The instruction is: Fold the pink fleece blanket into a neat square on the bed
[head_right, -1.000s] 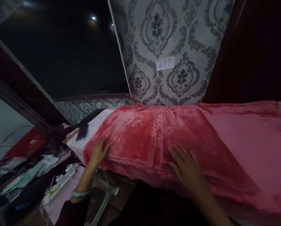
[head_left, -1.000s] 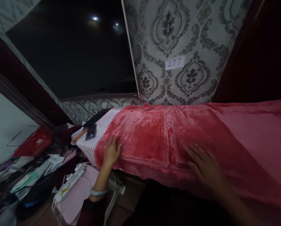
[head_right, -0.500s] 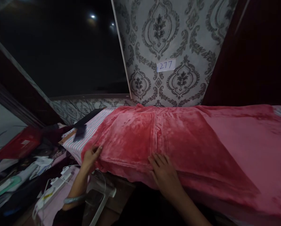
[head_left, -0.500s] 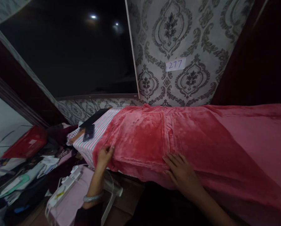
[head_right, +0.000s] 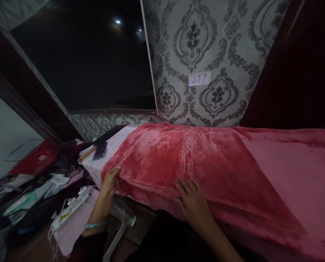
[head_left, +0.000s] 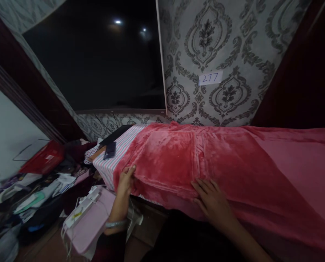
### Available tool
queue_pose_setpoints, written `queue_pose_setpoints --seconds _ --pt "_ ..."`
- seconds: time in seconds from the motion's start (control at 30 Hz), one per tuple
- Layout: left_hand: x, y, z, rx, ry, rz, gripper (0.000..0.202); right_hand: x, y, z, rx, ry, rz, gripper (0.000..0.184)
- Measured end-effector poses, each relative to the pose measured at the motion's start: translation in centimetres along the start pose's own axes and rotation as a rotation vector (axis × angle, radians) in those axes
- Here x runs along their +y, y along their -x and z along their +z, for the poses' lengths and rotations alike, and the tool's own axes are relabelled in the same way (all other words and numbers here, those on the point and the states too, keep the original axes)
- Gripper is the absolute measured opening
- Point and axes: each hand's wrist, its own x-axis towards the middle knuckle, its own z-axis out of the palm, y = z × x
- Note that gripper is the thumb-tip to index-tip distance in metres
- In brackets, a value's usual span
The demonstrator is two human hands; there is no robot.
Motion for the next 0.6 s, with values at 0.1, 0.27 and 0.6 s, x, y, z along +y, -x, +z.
queue_pose_setpoints --seconds 0.1,0.27,0.6 --pt "-0.9 0.8 0.5 0.034 0.160 -0.064 0.046 0.6 -0.2 -0.4 -0.046 -0.030 -0.018 0.047" --pt "-2.0 1.6 1.2 0.065 0.269 -0.127 0.046 2.7 -2.6 -2.4 -0.161 -0.227 -0.012 0.043" --pt "-0.3 1.9 4.3 0.013 -0.170 0.242 0.033 1.8 -19.7 -0.9 -0.393 -1.048 0.416 0.045"
